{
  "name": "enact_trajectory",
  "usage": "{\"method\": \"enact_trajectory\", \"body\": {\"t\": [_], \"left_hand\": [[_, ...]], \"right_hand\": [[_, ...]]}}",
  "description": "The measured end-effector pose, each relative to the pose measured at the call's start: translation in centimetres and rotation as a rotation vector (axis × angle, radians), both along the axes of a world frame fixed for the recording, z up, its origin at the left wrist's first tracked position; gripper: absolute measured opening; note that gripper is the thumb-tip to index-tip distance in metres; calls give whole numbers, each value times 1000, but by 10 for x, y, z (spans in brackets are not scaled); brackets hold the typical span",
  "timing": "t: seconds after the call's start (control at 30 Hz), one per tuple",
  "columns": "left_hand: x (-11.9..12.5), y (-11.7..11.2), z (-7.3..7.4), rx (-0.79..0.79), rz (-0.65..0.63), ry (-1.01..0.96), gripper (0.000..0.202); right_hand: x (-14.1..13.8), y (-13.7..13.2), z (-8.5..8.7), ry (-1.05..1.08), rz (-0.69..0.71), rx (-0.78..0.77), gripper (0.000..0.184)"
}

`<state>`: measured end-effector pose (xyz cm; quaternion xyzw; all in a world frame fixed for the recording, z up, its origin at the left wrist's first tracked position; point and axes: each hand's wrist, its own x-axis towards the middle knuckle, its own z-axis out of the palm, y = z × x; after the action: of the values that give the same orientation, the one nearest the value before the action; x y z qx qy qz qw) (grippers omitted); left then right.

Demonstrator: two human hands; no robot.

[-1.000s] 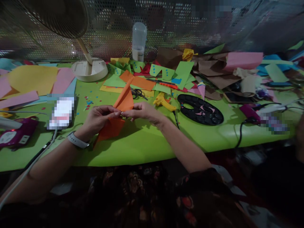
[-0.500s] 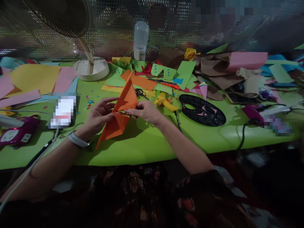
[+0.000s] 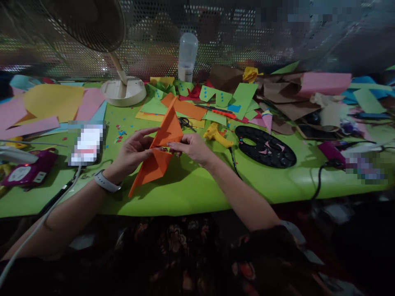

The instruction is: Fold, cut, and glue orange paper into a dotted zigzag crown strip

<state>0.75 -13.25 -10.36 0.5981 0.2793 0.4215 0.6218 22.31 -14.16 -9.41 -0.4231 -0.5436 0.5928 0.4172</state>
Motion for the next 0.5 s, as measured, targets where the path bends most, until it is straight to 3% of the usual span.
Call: {"method": "enact_trajectory", "body": {"t": [0.23, 0.5], "left_hand": [[6, -2, 5, -58, 119, 96, 94], [10, -2, 4, -174, 161, 54, 76]], "right_hand": [[-1, -1, -5, -66, 48, 50, 25], [-6, -7, 2, -162, -46, 63, 28]]}}
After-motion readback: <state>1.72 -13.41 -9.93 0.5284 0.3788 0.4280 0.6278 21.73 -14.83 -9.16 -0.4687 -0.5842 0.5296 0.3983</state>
